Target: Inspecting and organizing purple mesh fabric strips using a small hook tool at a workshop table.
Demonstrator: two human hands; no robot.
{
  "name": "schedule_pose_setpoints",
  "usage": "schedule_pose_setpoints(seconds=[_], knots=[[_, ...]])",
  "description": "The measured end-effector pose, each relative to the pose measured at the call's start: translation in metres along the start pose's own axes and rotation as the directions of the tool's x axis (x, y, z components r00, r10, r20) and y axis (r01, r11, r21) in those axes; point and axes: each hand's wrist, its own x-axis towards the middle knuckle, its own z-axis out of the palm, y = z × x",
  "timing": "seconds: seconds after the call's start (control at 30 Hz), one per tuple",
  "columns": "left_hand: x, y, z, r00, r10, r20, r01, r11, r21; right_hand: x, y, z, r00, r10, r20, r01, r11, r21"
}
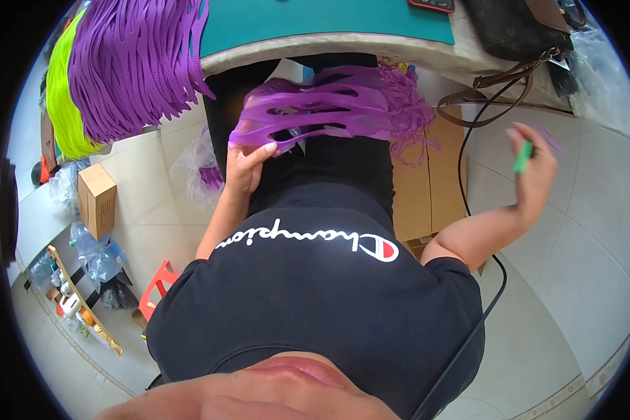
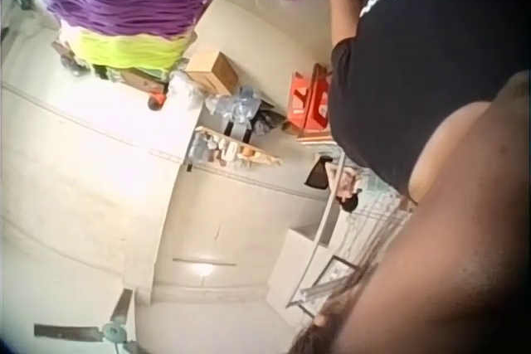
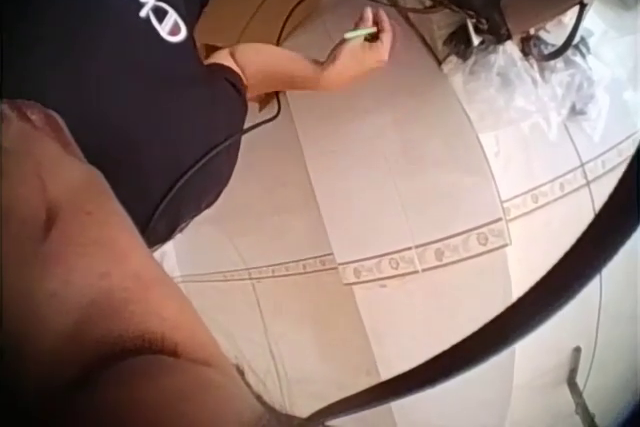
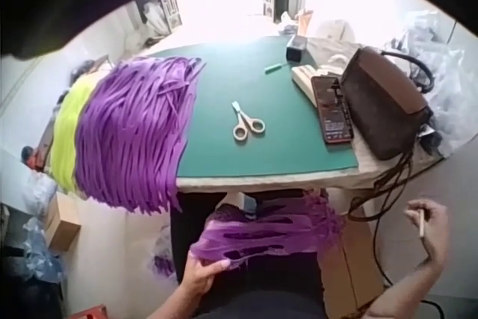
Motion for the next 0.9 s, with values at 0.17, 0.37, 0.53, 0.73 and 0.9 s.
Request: schedule_pose_setpoints(seconds=[0.17, 0.37, 0.53, 0.73, 0.9], knots=[[-0.011, 0.013, 0.020, 0.947, 0.319, 0.036, -0.321, 0.939, 0.126, -0.020, -0.041, 0.056, 0.995, -0.063, 0.074, 0.060, 0.997, 0.053], [-0.013, 0.013, 0.008, 0.828, 0.534, -0.174, -0.431, 0.803, 0.411, -0.062, -0.048, 0.185, 0.688, -0.673, 0.272, 0.566, 0.732, 0.380], [0.003, 0.006, -0.030, 0.967, -0.065, -0.246, -0.153, 0.621, -0.768, -0.087, -0.032, 0.233, 0.698, -0.716, -0.029, 0.693, 0.664, 0.283], [-0.004, -0.016, -0.036, 0.972, 0.037, 0.230, 0.223, 0.147, -0.964, -0.063, -0.060, 0.139, 0.796, -0.598, 0.095, 0.398, 0.635, 0.662], [-0.007, 0.015, -0.017, 0.994, 0.076, -0.083, -0.106, 0.887, -0.449, -0.062, -0.041, 0.047, 0.228, -0.680, 0.696, 0.109, 0.729, 0.676]])
